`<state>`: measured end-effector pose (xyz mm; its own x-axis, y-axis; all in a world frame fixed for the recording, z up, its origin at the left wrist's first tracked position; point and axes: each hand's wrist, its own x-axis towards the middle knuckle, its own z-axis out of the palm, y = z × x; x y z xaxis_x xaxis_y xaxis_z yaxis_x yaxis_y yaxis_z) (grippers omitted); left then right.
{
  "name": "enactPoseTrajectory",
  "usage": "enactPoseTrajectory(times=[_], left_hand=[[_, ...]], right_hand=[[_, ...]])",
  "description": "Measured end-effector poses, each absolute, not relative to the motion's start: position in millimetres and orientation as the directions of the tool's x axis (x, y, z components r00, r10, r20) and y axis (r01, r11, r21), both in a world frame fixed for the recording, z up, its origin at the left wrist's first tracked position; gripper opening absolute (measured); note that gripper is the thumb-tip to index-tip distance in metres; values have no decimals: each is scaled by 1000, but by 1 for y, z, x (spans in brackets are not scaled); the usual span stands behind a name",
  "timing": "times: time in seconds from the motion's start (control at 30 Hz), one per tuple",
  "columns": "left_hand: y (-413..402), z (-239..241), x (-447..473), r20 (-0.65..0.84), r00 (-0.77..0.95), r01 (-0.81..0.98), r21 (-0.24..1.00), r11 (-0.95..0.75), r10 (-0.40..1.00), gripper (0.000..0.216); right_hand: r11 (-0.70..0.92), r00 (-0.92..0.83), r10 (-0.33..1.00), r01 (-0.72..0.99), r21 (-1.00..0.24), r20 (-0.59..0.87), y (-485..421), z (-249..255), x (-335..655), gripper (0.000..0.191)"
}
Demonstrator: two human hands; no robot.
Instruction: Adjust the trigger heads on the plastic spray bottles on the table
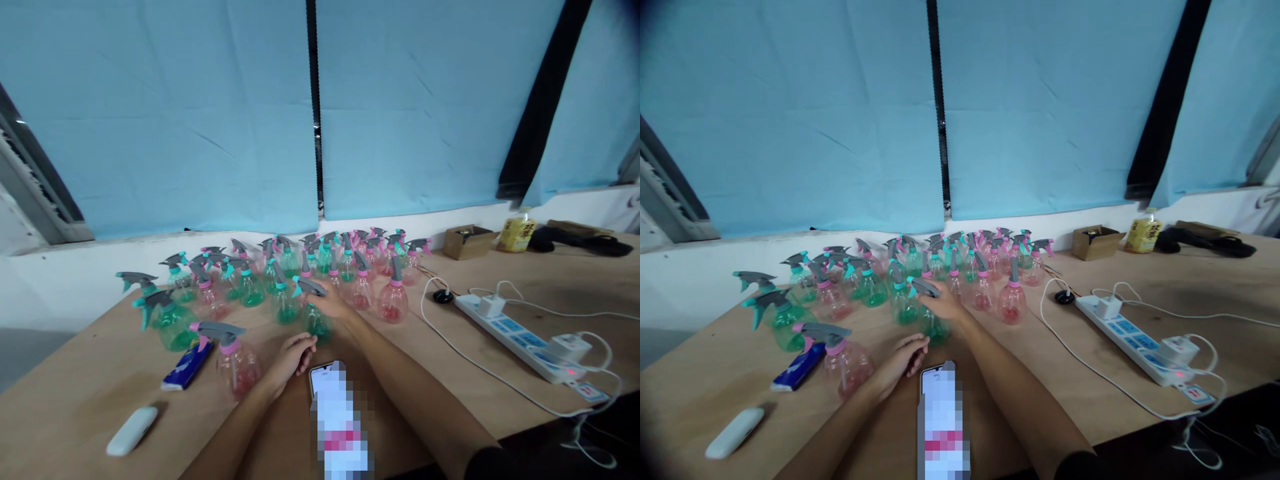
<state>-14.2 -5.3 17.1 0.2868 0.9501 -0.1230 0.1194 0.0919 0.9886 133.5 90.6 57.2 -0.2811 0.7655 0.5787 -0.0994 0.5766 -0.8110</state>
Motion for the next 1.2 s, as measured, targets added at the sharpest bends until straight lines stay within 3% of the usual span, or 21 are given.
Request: enactPoseTrajectory(times=[0.13, 0.3, 0.5, 0.8, 1.0, 1.2], left_hand=[[-5, 17, -14, -132, 295, 123, 987, 100, 946, 34], [-4, 16, -15, -142, 290, 123, 986, 110, 946, 35], [-3, 15, -16, -155, 293, 134, 984, 120, 943, 35], [-2, 13, -17, -133, 315, 138, 986, 93, 940, 35], [1, 7, -18, -123, 323, 130, 988, 84, 938, 34], [1, 7, -18, -134, 309, 146, 985, 92, 942, 34]], right_hand=[[431, -435, 764, -206, -878, 477, 89, 63, 139, 26], [298, -489, 775, -279, -913, 402, 89, 64, 137, 27], [328, -441, 791, -281, -902, 425, 95, 59, 136, 26], [307, -537, 721, -318, -897, 437, 94, 57, 139, 31], [282, -493, 773, -297, -912, 400, 92, 57, 137, 29], [374, -534, 709, -269, -888, 460, 89, 58, 143, 26]])
